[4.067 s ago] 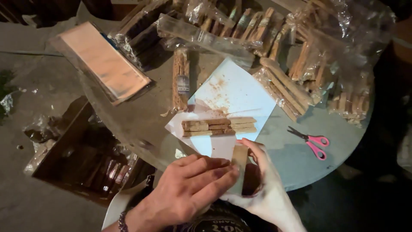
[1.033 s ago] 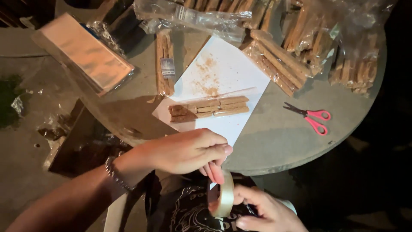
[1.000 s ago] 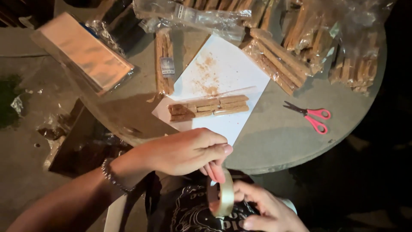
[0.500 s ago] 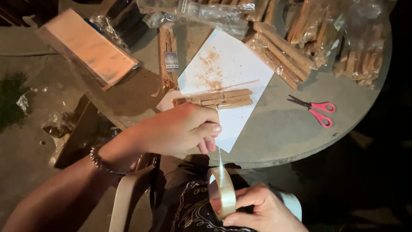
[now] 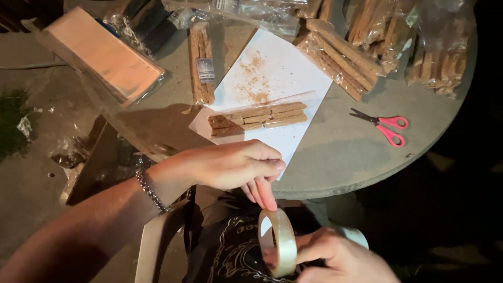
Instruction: The person is packaging small wooden sticks by bundling them together with tape and then sliding the bundles into individual plastic sleeves.
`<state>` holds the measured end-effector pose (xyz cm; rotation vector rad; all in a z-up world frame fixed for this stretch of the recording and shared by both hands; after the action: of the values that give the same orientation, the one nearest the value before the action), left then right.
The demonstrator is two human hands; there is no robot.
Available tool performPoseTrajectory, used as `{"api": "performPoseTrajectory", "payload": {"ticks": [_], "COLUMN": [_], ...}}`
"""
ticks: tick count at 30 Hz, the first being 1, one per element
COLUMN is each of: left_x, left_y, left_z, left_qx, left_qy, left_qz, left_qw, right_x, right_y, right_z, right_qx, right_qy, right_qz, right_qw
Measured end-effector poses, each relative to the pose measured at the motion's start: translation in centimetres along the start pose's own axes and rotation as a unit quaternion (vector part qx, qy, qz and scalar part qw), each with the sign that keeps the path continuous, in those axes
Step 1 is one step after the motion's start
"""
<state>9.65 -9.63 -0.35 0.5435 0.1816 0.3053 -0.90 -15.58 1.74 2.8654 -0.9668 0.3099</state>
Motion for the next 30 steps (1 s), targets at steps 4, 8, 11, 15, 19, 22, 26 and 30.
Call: {"api": "performPoseTrajectory", "payload": {"ticks": [4,8,11,15,19,22,26,30], "left_x": [-0.9,-1.2,-1.1,-1.1,-1.3,-1.0,-0.8,-0.3], "left_y": [0.7,2.4,2.9,3.4,3.5,3.5,3.5,3.8], "left_z": [1.6,3.1,3.4,3.9,4.1,4.0,3.7,2.9], "left_qx": [-0.054,0.016,0.026,-0.005,-0.050,-0.056,-0.067,-0.035], "left_qy": [-0.064,-0.124,-0.144,-0.169,-0.154,-0.148,-0.137,-0.139], "left_qz": [-0.017,0.011,0.029,0.024,-0.002,0.004,-0.001,0.008], "left_qw": [0.996,0.992,0.989,0.985,0.987,0.987,0.988,0.990], "right_x": [8.0,19.1,22.1,23.2,22.8,23.4,23.4,23.5], "right_y": [6.5,12.8,13.2,14.4,14.4,14.9,14.7,13.2], "right_z": [4.7,6.3,8.1,9.9,9.8,10.2,9.7,9.4], "right_qx": [-0.087,-0.245,-0.226,-0.267,-0.283,-0.315,-0.307,-0.339], "right_qy": [0.068,0.371,0.534,0.583,0.627,0.642,0.684,0.680], "right_qz": [0.281,0.485,0.419,0.406,0.375,0.369,0.346,0.290], "right_qw": [0.954,0.753,0.699,0.652,0.621,0.594,0.565,0.582]}}
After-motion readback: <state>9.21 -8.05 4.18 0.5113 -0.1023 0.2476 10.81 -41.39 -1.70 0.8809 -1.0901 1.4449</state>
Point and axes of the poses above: each hand's wrist, its own y-axis away from the middle knuckle, its own x-axis out of the back of the hand, z = x × y, the point moved 10 cm from there along -y, towards the middle knuckle, and after that the axes turned 4 degrees about y, right-handed, at the moved point
